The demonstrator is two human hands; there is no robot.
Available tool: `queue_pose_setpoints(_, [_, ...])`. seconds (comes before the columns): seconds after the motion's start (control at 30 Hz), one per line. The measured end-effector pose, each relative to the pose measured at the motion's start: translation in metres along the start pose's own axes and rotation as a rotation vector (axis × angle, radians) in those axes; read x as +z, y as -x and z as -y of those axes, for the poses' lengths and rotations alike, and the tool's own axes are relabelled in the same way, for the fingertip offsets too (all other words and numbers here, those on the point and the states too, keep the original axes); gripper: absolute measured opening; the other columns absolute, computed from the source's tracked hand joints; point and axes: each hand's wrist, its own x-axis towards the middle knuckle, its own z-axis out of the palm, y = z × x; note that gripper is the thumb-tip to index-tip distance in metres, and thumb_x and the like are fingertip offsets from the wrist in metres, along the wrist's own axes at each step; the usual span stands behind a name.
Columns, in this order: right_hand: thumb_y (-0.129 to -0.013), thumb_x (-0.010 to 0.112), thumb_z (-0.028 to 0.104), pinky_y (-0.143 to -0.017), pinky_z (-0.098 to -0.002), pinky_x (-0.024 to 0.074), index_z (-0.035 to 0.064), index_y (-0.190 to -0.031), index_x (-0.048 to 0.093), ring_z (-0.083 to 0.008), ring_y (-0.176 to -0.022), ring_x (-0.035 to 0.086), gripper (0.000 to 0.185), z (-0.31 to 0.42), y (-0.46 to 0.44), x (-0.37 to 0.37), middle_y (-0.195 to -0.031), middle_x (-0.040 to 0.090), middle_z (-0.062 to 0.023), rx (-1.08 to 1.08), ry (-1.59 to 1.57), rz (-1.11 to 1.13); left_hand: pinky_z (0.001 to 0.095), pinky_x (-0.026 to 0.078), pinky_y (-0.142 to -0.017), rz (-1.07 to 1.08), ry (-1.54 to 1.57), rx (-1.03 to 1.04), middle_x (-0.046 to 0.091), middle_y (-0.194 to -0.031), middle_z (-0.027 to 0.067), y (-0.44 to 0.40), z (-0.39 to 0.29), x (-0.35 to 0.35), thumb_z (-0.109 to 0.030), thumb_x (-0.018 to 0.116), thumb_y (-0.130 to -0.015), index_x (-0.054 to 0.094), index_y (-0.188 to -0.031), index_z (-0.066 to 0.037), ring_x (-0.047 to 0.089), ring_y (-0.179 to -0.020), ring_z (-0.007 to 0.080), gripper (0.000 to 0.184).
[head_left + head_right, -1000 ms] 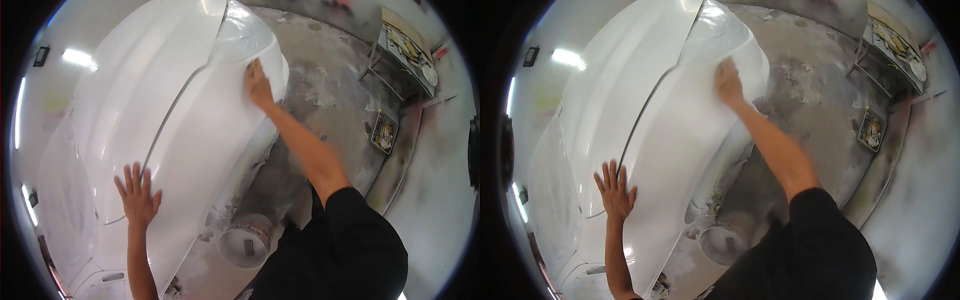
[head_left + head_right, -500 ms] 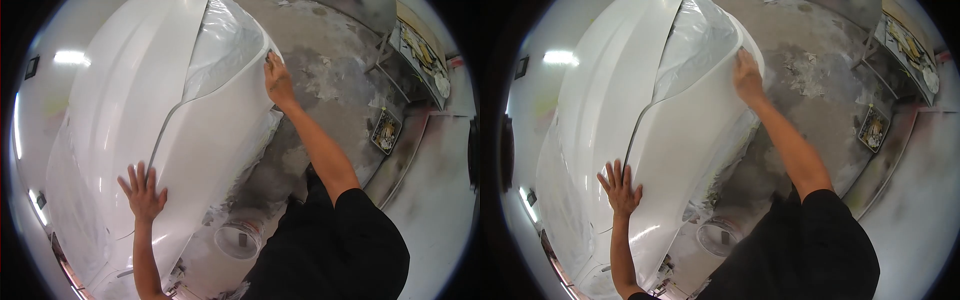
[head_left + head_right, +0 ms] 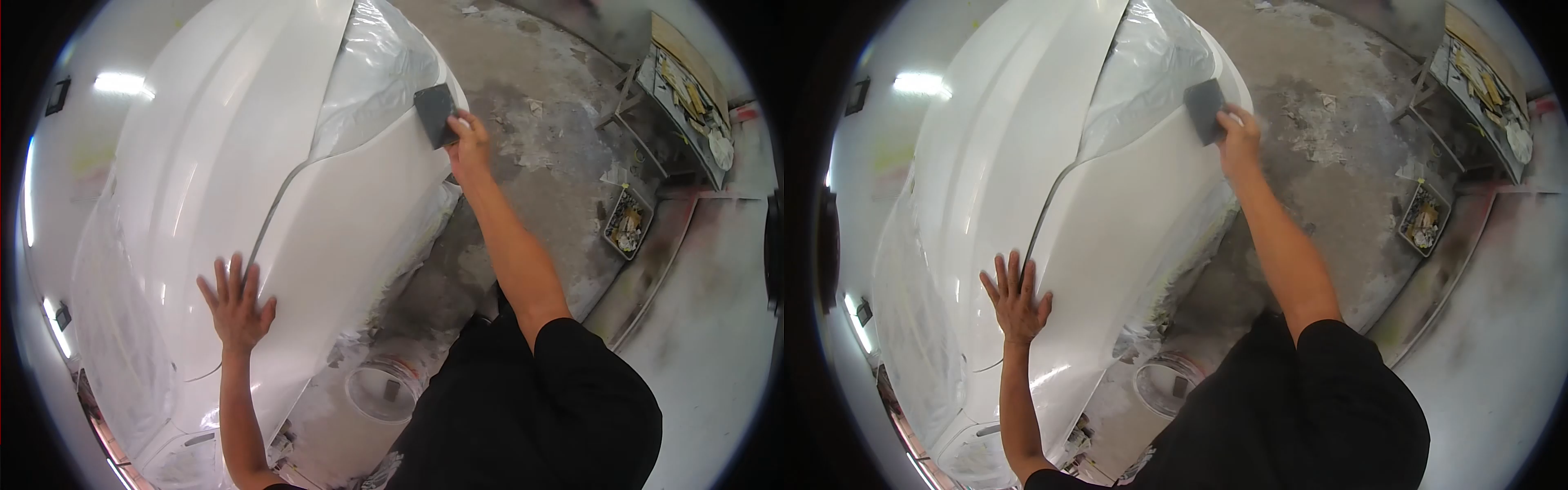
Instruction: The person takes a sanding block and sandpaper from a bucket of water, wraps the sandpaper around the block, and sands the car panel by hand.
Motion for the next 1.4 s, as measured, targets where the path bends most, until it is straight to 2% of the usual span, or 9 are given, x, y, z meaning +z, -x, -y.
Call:
queue_pose_setpoints(0.2, [-0.090, 0.074, 0.025, -0.076, -0.0322, 0.0572, -0.0036, -0.124, 0.063, -0.0205, -0.088, 0.070, 0.045, 0.010, -0.002, -0.019, -0.098, 0.070, -0.0116, 0.183, 0.403, 0.265, 0.0683, 0.005, -0.122, -0.004, -0.001, 0.003, 0.033, -0.167, 0.0121, 0.000, -0.001, 0.001, -0.049, 0.052, -0.099, 0.038, -0.159, -0.019, 0.023, -0.156, 0.0402, 0.068])
queue_pose_setpoints(0.3, [-0.088, 0.078, 0.043, -0.079, -0.0359, 0.0579, -0.0018, -0.114, 0.064, -0.0193, -0.082, 0.070, 0.053, 0.012, -0.022, -0.006, -0.098, 0.068, -0.0092, 0.264, 0.582, 0.230, 0.0686, 0.005, -0.122, -0.003, -0.005, -0.001, 0.033, -0.167, 0.0122, -0.001, -0.001, 0.002, -0.048, 0.053, -0.099, 0.038, -0.159, -0.019, 0.022, -0.156, 0.0399, 0.069])
queue_pose_setpoints(0.4, [-0.085, 0.081, 0.046, -0.071, -0.0364, 0.0594, -0.0018, -0.107, 0.066, -0.0189, -0.076, 0.069, 0.055, 0.014, -0.031, 0.009, -0.093, 0.069, -0.0074, 0.242, 0.673, 0.207, 0.0691, 0.004, -0.122, -0.006, -0.006, 0.006, 0.032, -0.167, 0.0125, 0.000, -0.001, 0.003, -0.048, 0.054, -0.098, 0.037, -0.160, -0.019, 0.020, -0.157, 0.0397, 0.070])
queue_pose_setpoints(0.5, [-0.083, 0.085, 0.029, -0.073, -0.0357, 0.0582, -0.0071, -0.110, 0.068, -0.0232, -0.085, 0.071, 0.048, 0.005, -0.039, 0.017, -0.099, 0.072, -0.0130, 0.267, 0.626, 0.171, 0.0695, 0.003, -0.122, -0.013, -0.003, 0.015, 0.031, -0.167, 0.0127, 0.000, -0.001, 0.005, -0.048, 0.055, -0.098, 0.037, -0.160, -0.019, 0.020, -0.157, 0.0398, 0.071])
queue_pose_setpoints(0.6, [-0.081, 0.086, 0.018, -0.074, -0.0368, 0.0586, -0.0052, -0.109, 0.069, -0.0243, -0.086, 0.072, 0.041, 0.009, -0.042, 0.016, -0.101, 0.072, -0.0133, 0.302, 0.464, 0.202, 0.0696, 0.004, -0.122, -0.008, -0.002, 0.014, 0.031, -0.168, 0.0126, 0.001, 0.000, 0.005, -0.047, 0.055, -0.097, 0.036, -0.160, -0.019, 0.019, -0.157, 0.0401, 0.072])
queue_pose_setpoints(0.7, [-0.079, 0.086, 0.011, -0.072, -0.0371, 0.0584, -0.0040, -0.107, 0.070, -0.0232, -0.083, 0.071, 0.035, 0.003, -0.051, 0.009, -0.100, 0.073, -0.0127, 0.177, 0.403, 0.100, 0.0665, 0.003, -0.124, -0.018, -0.010, 0.026, 0.031, -0.167, 0.0128, -0.002, -0.001, 0.002, -0.046, 0.054, -0.097, 0.037, -0.159, -0.017, 0.019, -0.157, 0.0391, 0.071])
queue_pose_setpoints(0.9, [-0.080, 0.087, 0.012, -0.062, -0.0406, 0.0609, 0.0001, -0.096, 0.068, -0.0198, -0.067, 0.069, 0.028, -0.014, -0.083, 0.004, -0.086, 0.071, -0.0087, 0.055, 0.443, 0.007, 0.0646, 0.002, -0.125, -0.023, -0.014, 0.033, 0.031, -0.168, 0.0123, -0.004, -0.002, 0.001, -0.045, 0.054, -0.097, 0.039, -0.159, -0.015, 0.019, -0.157, 0.0382, 0.070])
queue_pose_setpoints(1.1, [-0.080, 0.085, 0.010, -0.058, -0.0437, 0.0596, 0.0018, -0.089, 0.064, -0.0204, -0.066, 0.069, 0.024, -0.012, -0.081, 0.018, -0.084, 0.070, -0.0085, 0.241, 0.301, -0.067, 0.0640, 0.002, -0.125, -0.037, -0.009, 0.041, 0.031, -0.168, 0.0121, -0.003, 0.000, 0.003, -0.046, 0.054, -0.097, 0.039, -0.159, -0.015, 0.018, -0.158, 0.0377, 0.070])
queue_pose_setpoints(1.4, [-0.082, 0.079, 0.011, -0.065, -0.0427, 0.0571, -0.0038, -0.098, 0.068, -0.0223, -0.073, 0.068, 0.024, -0.035, -0.069, 0.023, -0.090, 0.070, -0.0123, 0.161, 0.318, -0.056, 0.0647, 0.001, -0.125, -0.015, -0.017, 0.048, 0.032, -0.167, 0.0143, -0.001, 0.000, 0.005, -0.046, 0.052, -0.099, 0.038, -0.159, -0.013, 0.018, -0.157, 0.0394, 0.070])
